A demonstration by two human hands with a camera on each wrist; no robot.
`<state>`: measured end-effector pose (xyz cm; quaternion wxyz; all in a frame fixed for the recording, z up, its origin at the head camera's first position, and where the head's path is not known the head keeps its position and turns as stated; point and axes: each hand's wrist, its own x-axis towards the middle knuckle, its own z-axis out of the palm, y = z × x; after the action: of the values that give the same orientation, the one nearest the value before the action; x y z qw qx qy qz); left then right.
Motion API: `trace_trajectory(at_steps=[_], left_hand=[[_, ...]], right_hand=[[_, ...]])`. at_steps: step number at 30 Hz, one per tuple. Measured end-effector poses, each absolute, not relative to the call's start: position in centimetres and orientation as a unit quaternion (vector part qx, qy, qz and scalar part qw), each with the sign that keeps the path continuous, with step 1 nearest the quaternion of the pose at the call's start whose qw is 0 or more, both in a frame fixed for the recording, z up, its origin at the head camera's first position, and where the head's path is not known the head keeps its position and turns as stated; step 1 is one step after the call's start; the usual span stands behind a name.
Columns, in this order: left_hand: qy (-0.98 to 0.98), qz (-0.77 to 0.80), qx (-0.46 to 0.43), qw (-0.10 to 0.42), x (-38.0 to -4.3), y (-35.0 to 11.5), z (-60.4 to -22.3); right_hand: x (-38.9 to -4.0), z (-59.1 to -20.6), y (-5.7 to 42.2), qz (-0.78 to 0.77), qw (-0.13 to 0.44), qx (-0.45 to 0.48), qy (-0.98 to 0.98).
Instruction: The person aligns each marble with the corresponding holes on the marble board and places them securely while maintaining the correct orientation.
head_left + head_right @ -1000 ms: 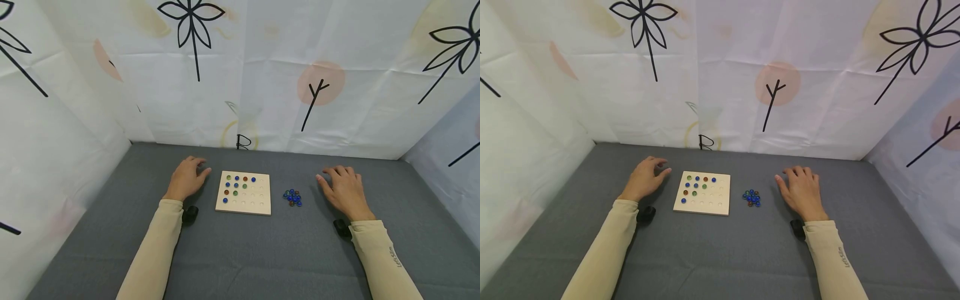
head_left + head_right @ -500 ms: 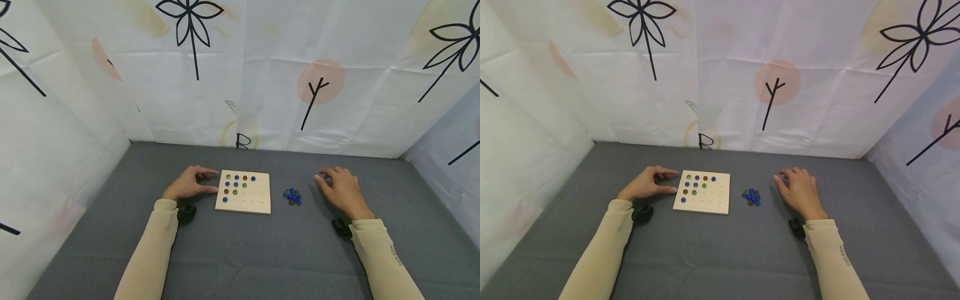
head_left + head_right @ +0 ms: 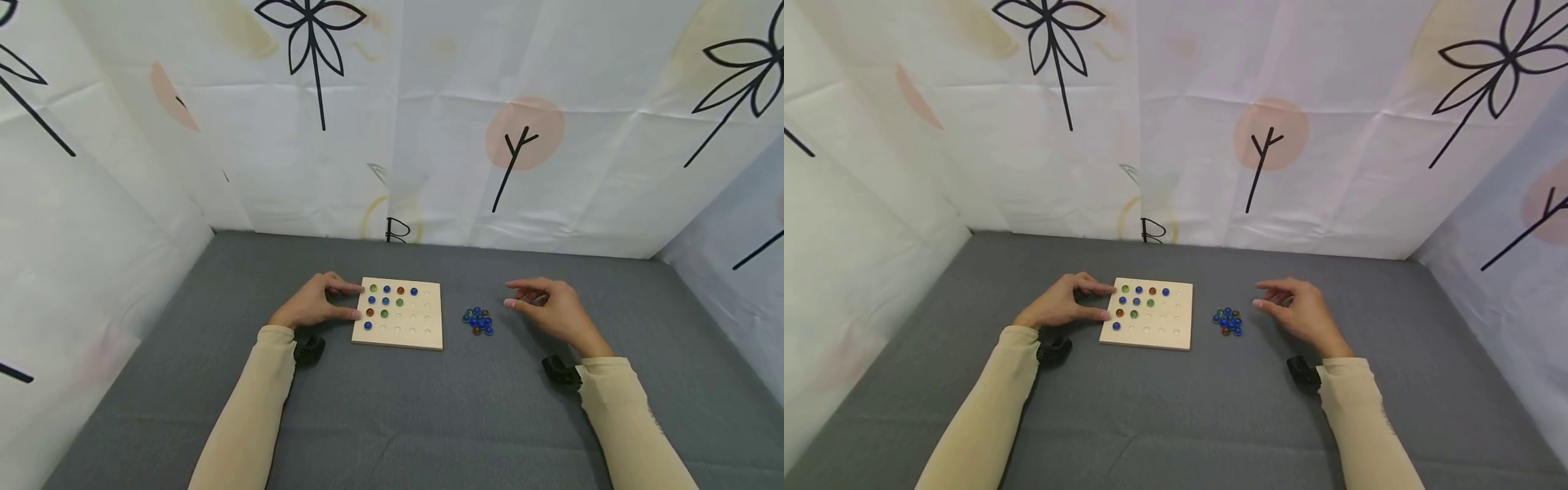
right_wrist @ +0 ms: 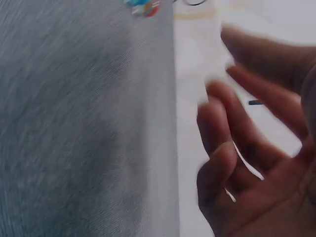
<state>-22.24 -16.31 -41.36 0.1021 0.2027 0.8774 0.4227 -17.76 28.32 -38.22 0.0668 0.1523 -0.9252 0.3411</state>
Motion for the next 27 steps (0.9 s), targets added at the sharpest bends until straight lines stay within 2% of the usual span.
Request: trace_trajectory(at_steps=[5, 9, 16, 27], left_hand=[[0.875, 0.428, 0.202, 0.107, -22.2, -16.4, -41.4], [0.874, 0.429, 0.199, 0.109, -22.3, -16.3, -41.4], [0.874, 0.433, 0.19, 0.112, -22.3, -16.2, -41.3], [0.873, 0.433, 0.195, 0.11, -22.4, -16.2, -41.3]], right_hand=[[-17.9, -38.0, 28.8, 0.435, -0.049, 0.176, -0.882], [-18.0, -38.5, 29.1, 0.464, -0.106, 0.204, -0.855], [-18.4, -39.5, 28.9, 0.456, -0.118, 0.257, -0.843], [-18.3, -39.6, 27.8, 0.424, -0.123, 0.239, -0.865]])
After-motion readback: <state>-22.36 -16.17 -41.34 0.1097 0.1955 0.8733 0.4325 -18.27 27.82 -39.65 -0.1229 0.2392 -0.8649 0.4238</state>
